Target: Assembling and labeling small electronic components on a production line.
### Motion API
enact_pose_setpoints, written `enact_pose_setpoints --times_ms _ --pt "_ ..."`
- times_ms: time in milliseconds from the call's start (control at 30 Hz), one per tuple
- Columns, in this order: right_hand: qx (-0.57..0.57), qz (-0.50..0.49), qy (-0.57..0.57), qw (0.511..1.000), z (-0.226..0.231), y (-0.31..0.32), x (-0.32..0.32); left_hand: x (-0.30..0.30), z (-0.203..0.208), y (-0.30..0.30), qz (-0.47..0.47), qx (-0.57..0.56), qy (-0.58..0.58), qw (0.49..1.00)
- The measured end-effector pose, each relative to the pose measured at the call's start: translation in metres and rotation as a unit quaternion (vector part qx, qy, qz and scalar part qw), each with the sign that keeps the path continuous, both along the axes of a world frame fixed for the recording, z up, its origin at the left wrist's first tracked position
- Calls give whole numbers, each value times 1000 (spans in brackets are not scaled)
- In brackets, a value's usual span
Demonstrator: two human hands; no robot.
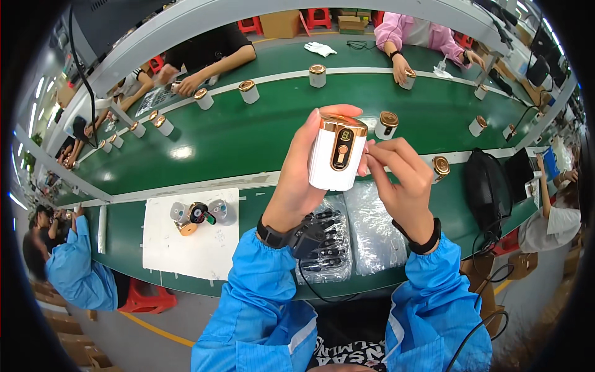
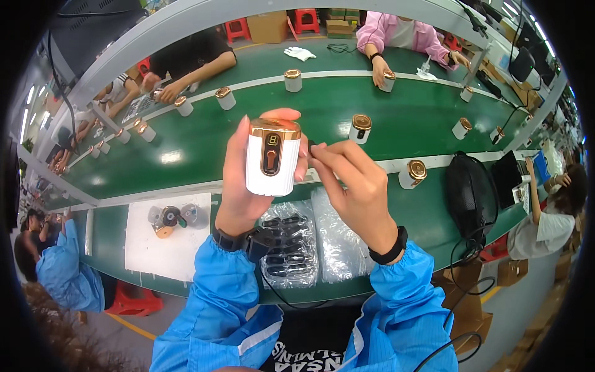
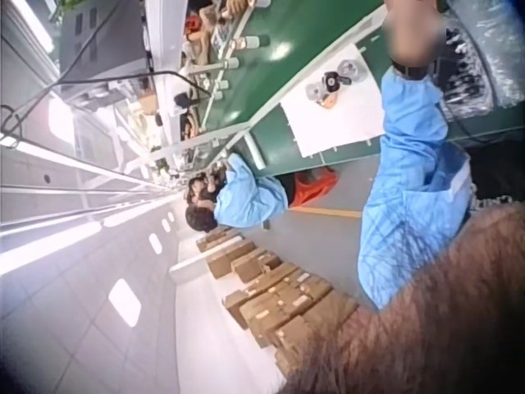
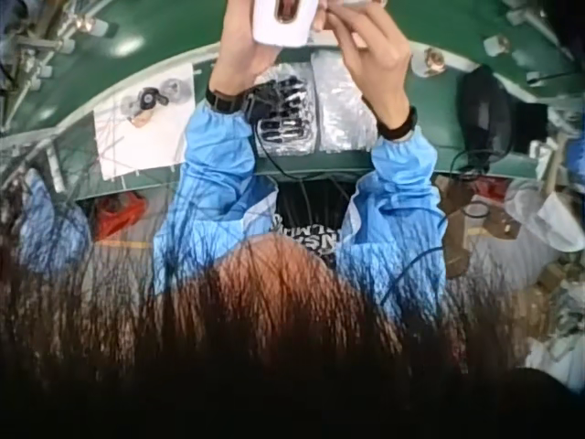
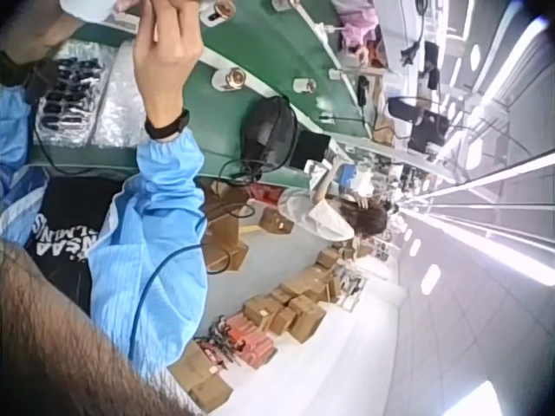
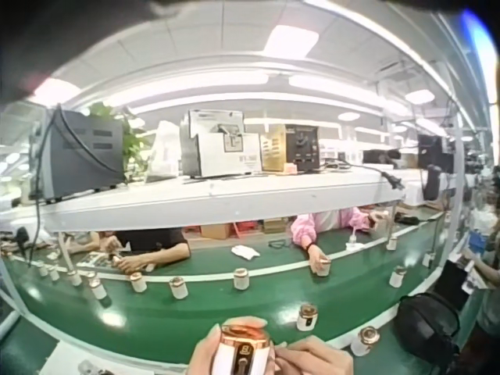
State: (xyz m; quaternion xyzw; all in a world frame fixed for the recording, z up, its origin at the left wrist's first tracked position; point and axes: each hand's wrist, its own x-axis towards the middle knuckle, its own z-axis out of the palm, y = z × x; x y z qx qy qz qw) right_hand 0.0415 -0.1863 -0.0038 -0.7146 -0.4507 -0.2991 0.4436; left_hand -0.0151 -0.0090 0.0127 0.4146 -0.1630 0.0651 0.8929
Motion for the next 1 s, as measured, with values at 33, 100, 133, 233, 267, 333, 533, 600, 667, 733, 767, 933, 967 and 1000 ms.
enact_pose_setpoints --times_ms 33,100,133,233,267,333,533,600,667,733,767,933,967,1000 --pt "6 22 30 999 1 2 1 1 0 2 2 0 -1 1000" --pt "14 44 109 993 5 2 3 2 -2 4 3 -9 9 1000" --pt "22 62 187 980 13 2 3 4 -1 4 2 -14 14 1000" --pt "49 108 266 957 33 1 6 1 5 4 14 0 24 1000" --pt "68 131 267 952 39 1 8 0 6 5 20 6 29 999" --pt "87 154 267 947 51 0 3 -1 2 6 24 10 22 999" --pt "178 194 270 926 58 6 -21 0 2 9 10 7 14 1000" --pt "173 201 281 922 55 9 -19 -1 4 10 28 12 29 999" --pt "170 201 277 924 49 12 -12 -1 5 7 54 13 57 997" --pt "168 200 280 924 45 13 -7 1 3 7 56 15 63 996" --pt "147 192 266 933 43 14 -5 3 1 7 58 18 64 996" --pt "97 169 238 952 43 15 1 11 -3 6 61 34 64 995" --pt "93 167 237 952 43 15 2 12 -4 7 61 34 67 995" --pt "93 167 240 952 42 16 2 13 -5 7 66 34 68 995"
